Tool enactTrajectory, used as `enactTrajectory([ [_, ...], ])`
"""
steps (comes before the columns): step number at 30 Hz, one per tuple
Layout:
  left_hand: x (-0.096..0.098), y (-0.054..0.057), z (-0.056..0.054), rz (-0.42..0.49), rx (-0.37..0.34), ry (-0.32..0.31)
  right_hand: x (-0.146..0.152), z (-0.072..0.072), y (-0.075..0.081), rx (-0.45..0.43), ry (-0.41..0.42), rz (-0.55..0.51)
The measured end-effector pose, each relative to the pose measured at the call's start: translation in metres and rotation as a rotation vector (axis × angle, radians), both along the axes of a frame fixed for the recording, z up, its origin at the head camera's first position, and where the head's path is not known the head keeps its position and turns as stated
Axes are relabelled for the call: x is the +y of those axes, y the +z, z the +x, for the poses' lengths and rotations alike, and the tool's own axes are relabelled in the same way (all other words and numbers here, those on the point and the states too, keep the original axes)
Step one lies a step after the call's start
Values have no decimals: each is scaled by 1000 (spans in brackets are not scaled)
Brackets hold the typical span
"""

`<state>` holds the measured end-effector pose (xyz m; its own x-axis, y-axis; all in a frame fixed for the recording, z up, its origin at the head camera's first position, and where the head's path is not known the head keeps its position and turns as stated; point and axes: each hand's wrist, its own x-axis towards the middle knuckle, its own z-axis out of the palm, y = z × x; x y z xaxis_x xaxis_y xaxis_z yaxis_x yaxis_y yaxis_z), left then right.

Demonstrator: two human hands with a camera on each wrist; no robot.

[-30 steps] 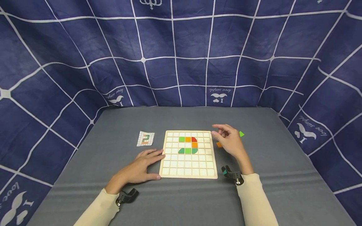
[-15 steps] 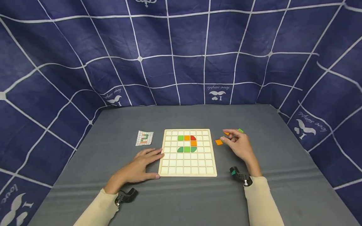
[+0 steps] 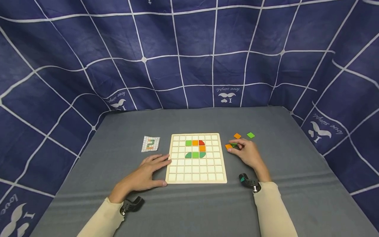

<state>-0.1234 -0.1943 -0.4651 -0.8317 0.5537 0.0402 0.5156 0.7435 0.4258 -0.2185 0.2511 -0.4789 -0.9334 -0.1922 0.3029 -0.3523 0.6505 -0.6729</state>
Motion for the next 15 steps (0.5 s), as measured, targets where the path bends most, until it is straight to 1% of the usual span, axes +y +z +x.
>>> enactTrajectory([
  [7,0,2,-1,-3,6,5,-2,-3,1,-10,9,70],
  [15,1,2,0,-3,-2,5,-3,-4,-1,-24,7,104],
])
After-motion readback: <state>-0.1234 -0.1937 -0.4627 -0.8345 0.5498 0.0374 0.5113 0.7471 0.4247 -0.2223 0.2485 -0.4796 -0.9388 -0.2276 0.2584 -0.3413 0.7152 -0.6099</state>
